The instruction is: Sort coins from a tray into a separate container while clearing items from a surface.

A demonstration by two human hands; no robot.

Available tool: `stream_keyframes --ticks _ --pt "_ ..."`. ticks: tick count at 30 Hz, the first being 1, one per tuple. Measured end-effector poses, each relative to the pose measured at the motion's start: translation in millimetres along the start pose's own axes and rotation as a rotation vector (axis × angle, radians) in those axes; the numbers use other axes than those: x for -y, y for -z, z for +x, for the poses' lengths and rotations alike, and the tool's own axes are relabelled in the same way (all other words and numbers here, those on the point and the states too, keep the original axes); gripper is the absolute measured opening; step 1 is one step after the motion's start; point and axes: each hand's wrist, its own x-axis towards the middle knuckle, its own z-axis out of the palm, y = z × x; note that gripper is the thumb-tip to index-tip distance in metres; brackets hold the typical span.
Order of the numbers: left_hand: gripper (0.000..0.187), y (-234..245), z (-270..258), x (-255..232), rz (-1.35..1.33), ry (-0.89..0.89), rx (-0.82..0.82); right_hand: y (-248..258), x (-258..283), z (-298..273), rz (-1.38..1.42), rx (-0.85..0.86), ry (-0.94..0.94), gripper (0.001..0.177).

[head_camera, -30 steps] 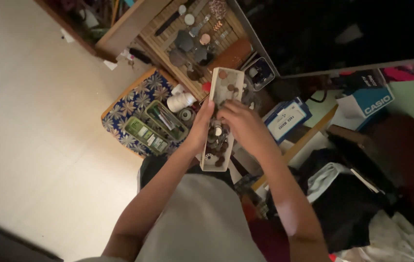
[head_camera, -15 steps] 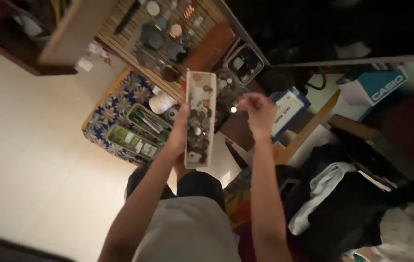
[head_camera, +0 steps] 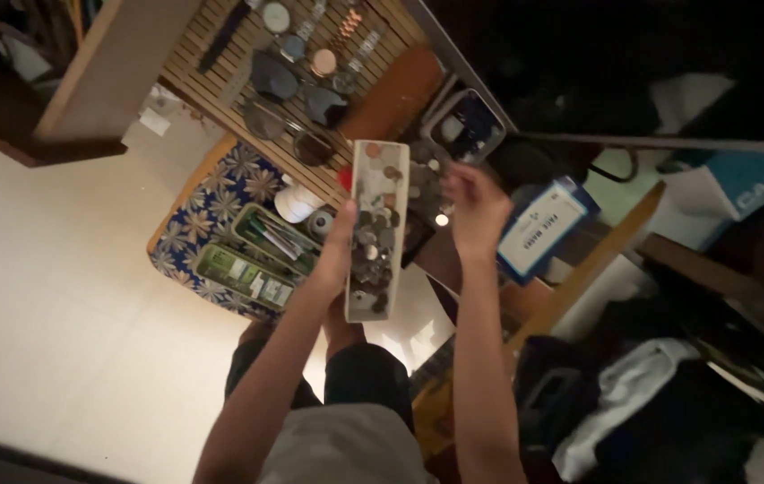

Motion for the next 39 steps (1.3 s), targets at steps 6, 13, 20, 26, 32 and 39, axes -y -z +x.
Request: stream_keyframes --ticks 6,13,20,26,32,39 --pt "0.074 -0.4 4.8 2.0 0.105 -0.11 -0.038 -21.8 83.0 -21.8 -0.503 -0.05 0.522 0.015" --pt "0.074 13.5 7.0 38.0 -0.017 -0.192 0.053 -60.6 123.5 -19.3 -0.817 0.082 0.525 0.037" --pt "0.076 16.8 2.0 38.2 0.143 -0.235 -0.105 -74.9 127.6 -20.3 -0.827 0.094 0.498 0.036" --pt "0.076 17.7 -1.1 25.8 0.215 -0.309 -0.07 -81.4 123.0 -18.2 -0.876 0.052 0.57 0.023" --pt "0.076 20.6 -1.8 28.5 0.23 -0.322 -0.093 -83.7 114.9 -19.0 -0.856 0.061 0.601 0.025" --pt "0.075 24.8 -4.9 26.4 0.12 -0.198 -0.137 -88.7 129.6 -27.1 -0.698 0.102 0.507 0.028"
